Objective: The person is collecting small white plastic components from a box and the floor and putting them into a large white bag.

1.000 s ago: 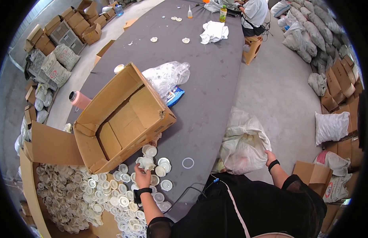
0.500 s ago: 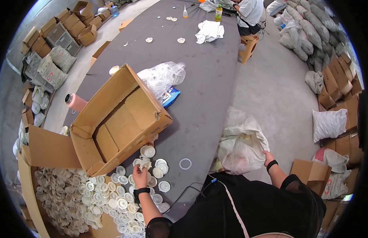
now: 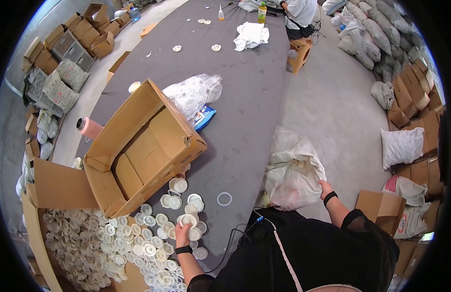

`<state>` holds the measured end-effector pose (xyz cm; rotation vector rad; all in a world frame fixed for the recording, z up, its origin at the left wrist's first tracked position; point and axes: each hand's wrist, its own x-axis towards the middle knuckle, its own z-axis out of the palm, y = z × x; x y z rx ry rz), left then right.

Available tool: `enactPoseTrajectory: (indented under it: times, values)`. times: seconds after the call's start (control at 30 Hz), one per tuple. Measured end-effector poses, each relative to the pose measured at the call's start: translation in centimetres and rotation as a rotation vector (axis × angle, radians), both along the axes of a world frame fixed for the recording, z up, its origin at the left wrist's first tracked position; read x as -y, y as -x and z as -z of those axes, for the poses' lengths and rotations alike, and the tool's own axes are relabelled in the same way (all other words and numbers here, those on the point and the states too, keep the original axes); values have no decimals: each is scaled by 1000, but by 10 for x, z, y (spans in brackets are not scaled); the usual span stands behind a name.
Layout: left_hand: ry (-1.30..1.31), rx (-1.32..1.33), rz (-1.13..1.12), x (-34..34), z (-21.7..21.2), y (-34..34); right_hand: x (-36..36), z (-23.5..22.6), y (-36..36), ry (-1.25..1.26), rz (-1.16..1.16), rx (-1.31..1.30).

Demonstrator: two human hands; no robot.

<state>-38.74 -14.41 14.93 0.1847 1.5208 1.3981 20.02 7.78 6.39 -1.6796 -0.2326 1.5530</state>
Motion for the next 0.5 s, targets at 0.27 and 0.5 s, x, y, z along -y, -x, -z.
enactPoseTrajectory:
  times: [0.27, 0.5]
  values:
    - [55, -239, 132, -26, -16, -9, 6, 5, -8, 48, 40, 35]
    - [219, -333, 499, -41, 10, 15, 7, 4, -6, 34, 29, 31]
